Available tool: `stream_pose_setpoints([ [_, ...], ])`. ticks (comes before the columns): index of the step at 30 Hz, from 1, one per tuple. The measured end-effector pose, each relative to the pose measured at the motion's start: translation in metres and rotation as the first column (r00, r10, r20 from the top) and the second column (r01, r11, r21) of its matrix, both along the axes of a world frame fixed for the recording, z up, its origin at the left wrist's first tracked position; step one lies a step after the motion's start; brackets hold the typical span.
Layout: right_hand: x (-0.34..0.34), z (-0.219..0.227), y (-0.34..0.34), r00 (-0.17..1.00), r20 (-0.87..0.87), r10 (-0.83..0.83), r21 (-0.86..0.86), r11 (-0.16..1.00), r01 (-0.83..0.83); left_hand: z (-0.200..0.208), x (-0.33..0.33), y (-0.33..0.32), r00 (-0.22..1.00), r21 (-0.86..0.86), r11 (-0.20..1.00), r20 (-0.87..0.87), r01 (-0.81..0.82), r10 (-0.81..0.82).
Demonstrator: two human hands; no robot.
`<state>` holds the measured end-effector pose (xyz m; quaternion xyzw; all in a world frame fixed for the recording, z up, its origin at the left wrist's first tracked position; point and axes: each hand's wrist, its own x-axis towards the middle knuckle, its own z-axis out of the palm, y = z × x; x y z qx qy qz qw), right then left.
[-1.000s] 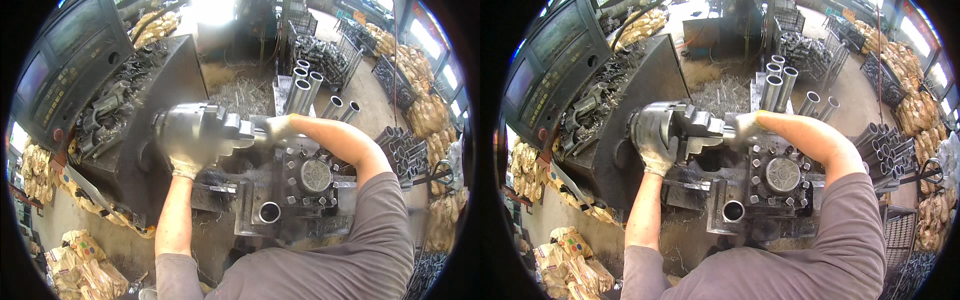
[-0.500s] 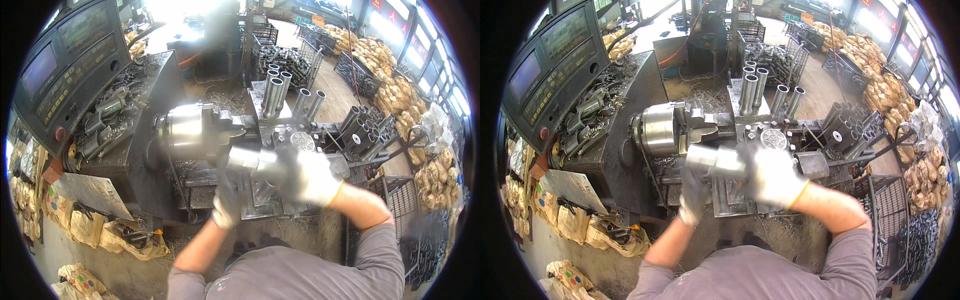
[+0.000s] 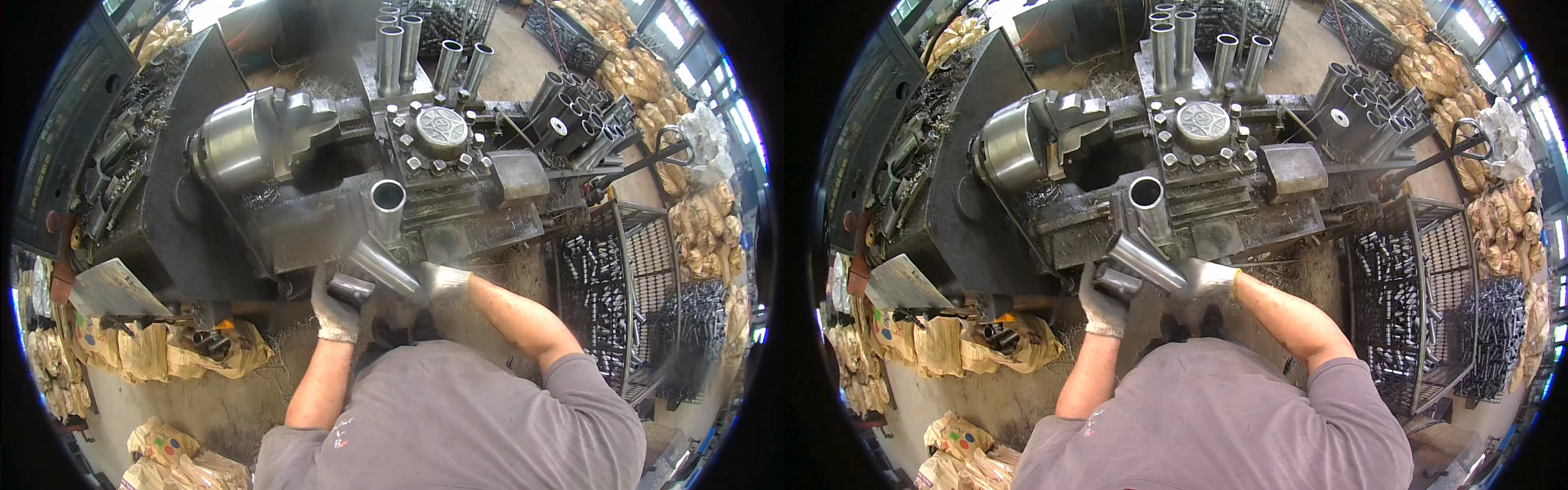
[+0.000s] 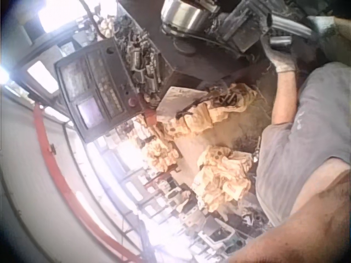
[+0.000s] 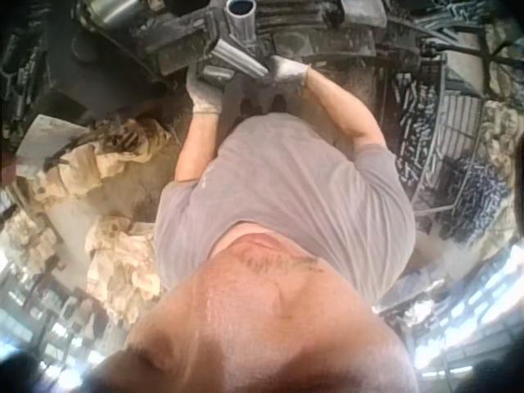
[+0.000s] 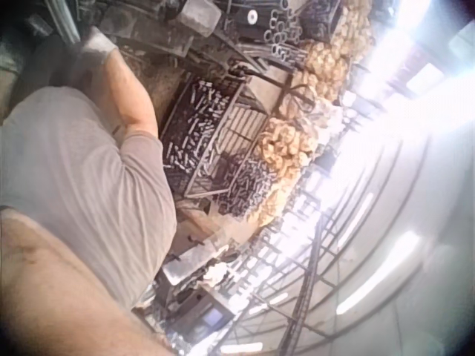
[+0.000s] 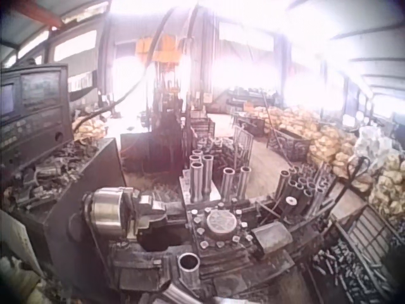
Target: The person operates a metal turning lathe, repeatedly loading cylindrical metal blanks into the chuck, starting the machine, and removing finished parts. The finished parts are placed into a wire basket nearby.
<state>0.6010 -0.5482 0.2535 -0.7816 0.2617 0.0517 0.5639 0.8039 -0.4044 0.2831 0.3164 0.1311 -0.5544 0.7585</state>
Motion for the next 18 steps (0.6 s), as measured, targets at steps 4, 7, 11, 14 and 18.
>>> stream_pose_setpoints([
  [4,0.012,0.073,0.015,0.997,0.004,-0.081,-0.055,0.995,0.081,-0.023,0.023,0.006,0.98,0.111,0.992,0.182,0.065,-0.084],
  [7,-0.023,0.107,-0.005,0.916,0.356,-0.186,-0.479,0.805,0.35,-0.005,0.025,0.003,0.77,0.204,0.977,0.614,0.058,-0.174],
  [11,-0.036,0.093,-0.045,0.855,0.062,-0.515,-0.333,0.797,0.504,0.051,-0.005,-0.062,-0.333,0.266,0.954,0.895,-0.138,-0.297],
  [14,-0.045,0.06,-0.045,0.885,0.108,-0.453,-0.495,0.747,0.443,0.06,-0.007,-0.105,-0.493,0.003,0.992,0.868,-0.125,-0.065],
  [18,-0.072,0.089,-0.02,0.891,-0.359,-0.277,-0.576,0.817,0.022,0.064,0.025,-0.112,-0.148,0.149,0.985,0.976,-0.081,-0.16],
])
